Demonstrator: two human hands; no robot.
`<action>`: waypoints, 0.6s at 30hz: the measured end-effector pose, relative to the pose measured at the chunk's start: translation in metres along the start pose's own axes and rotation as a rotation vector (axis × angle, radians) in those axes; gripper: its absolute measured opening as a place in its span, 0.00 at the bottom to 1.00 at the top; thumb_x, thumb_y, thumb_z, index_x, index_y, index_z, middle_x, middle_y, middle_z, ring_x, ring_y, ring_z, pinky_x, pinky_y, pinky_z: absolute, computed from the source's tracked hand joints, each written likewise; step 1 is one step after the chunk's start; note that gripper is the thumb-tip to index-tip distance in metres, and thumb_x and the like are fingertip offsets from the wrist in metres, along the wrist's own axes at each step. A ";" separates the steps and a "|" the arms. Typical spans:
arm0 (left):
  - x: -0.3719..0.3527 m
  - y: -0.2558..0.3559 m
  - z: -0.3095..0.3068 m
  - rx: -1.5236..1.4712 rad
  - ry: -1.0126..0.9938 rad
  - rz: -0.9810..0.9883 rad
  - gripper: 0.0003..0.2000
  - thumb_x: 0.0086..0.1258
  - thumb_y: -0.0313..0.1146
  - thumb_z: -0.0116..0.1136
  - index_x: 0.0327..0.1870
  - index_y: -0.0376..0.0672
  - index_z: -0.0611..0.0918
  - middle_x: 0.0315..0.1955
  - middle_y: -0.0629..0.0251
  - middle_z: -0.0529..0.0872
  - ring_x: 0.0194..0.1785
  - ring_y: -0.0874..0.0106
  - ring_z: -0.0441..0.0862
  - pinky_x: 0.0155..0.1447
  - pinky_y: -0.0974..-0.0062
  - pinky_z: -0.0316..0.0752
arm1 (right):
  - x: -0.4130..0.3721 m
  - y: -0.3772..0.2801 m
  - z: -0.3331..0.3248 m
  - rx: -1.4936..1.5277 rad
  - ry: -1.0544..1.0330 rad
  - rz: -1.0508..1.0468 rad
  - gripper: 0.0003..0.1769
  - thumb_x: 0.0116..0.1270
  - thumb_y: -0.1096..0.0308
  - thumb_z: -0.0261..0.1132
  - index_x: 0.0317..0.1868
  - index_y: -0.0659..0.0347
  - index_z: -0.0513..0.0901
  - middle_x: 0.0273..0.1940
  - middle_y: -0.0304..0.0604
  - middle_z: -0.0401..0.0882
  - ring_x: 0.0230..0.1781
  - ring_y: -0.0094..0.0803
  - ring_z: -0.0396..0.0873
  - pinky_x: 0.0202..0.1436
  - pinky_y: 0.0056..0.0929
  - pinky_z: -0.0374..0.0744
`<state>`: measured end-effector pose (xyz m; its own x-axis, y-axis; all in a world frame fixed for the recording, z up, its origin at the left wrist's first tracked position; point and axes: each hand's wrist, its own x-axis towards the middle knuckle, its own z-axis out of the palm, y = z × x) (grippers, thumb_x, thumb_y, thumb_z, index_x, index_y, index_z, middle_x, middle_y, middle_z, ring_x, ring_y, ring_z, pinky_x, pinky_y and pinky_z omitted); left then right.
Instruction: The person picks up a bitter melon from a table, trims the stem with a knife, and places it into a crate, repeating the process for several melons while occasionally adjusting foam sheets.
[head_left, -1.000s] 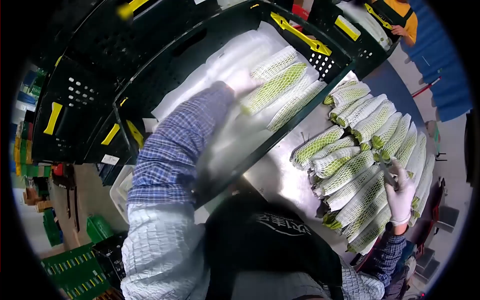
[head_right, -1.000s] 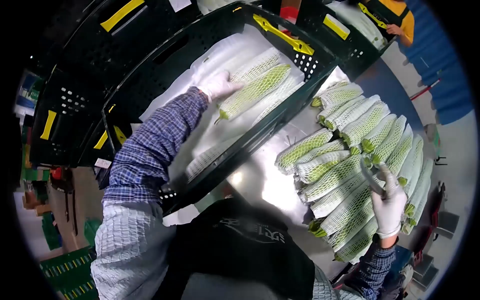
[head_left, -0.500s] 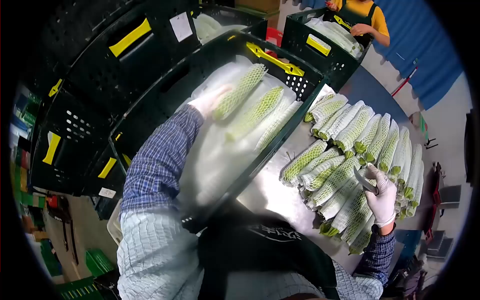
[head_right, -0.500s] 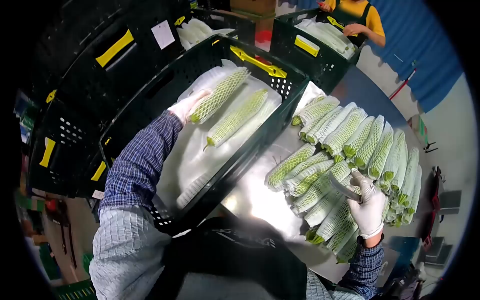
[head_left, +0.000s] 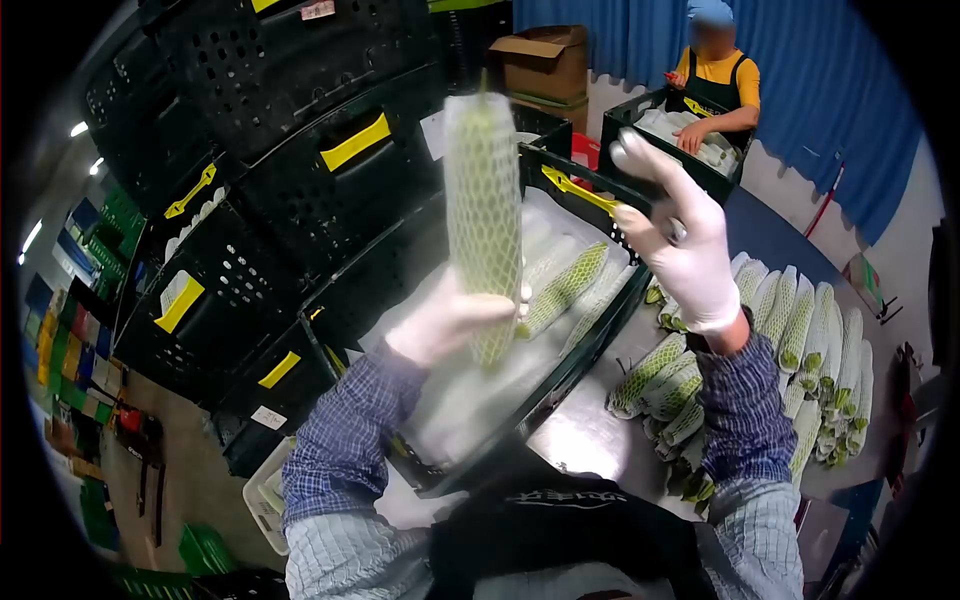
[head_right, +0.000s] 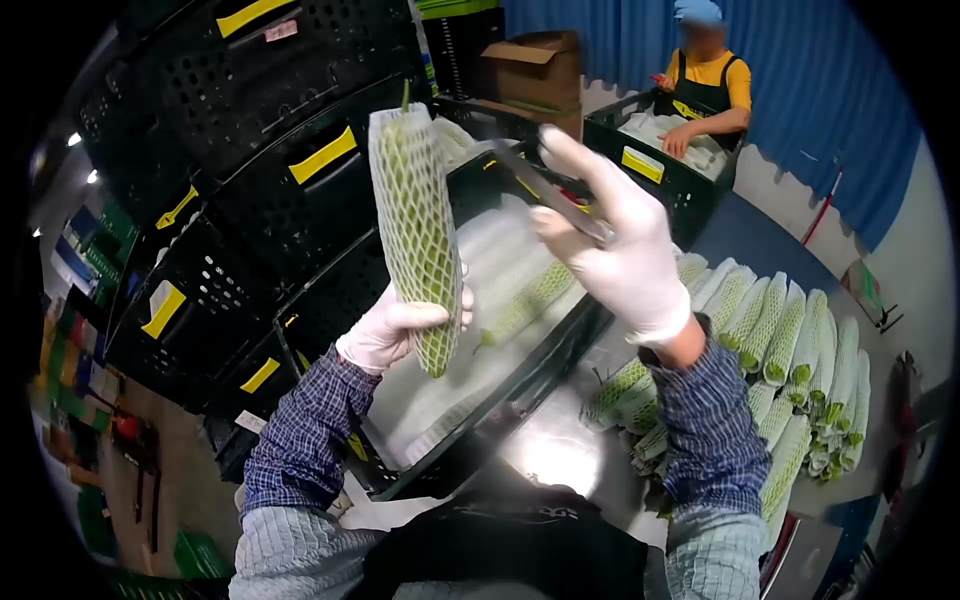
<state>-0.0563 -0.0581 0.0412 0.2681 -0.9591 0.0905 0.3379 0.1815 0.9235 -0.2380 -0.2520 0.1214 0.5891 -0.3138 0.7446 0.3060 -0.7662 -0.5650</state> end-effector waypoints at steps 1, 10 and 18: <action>-0.004 -0.001 0.005 0.088 0.013 -0.006 0.34 0.55 0.27 0.71 0.65 0.39 0.70 0.47 0.62 0.82 0.50 0.72 0.82 0.54 0.71 0.80 | 0.011 -0.008 0.012 0.015 0.008 -0.068 0.36 0.59 0.76 0.73 0.69 0.61 0.73 0.62 0.47 0.79 0.50 0.26 0.82 0.57 0.24 0.80; -0.023 -0.008 0.002 0.153 0.043 0.008 0.38 0.58 0.25 0.70 0.71 0.41 0.65 0.61 0.61 0.75 0.60 0.70 0.77 0.64 0.69 0.75 | 0.009 -0.028 0.063 -0.372 0.146 -0.686 0.14 0.56 0.75 0.73 0.43 0.57 0.84 0.37 0.45 0.86 0.30 0.37 0.86 0.33 0.30 0.82; -0.030 -0.018 -0.036 -0.580 -0.089 -0.051 0.45 0.51 0.24 0.64 0.76 0.36 0.60 0.57 0.47 0.80 0.57 0.56 0.83 0.64 0.59 0.81 | -0.071 -0.030 0.092 -0.053 -0.380 -0.332 0.13 0.58 0.76 0.68 0.44 0.57 0.80 0.29 0.42 0.82 0.24 0.40 0.82 0.29 0.31 0.78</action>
<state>-0.0381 -0.0251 0.0083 0.1702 -0.9798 0.1049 0.7936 0.1993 0.5749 -0.2197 -0.1553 0.0526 0.7002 0.1703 0.6933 0.4905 -0.8204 -0.2939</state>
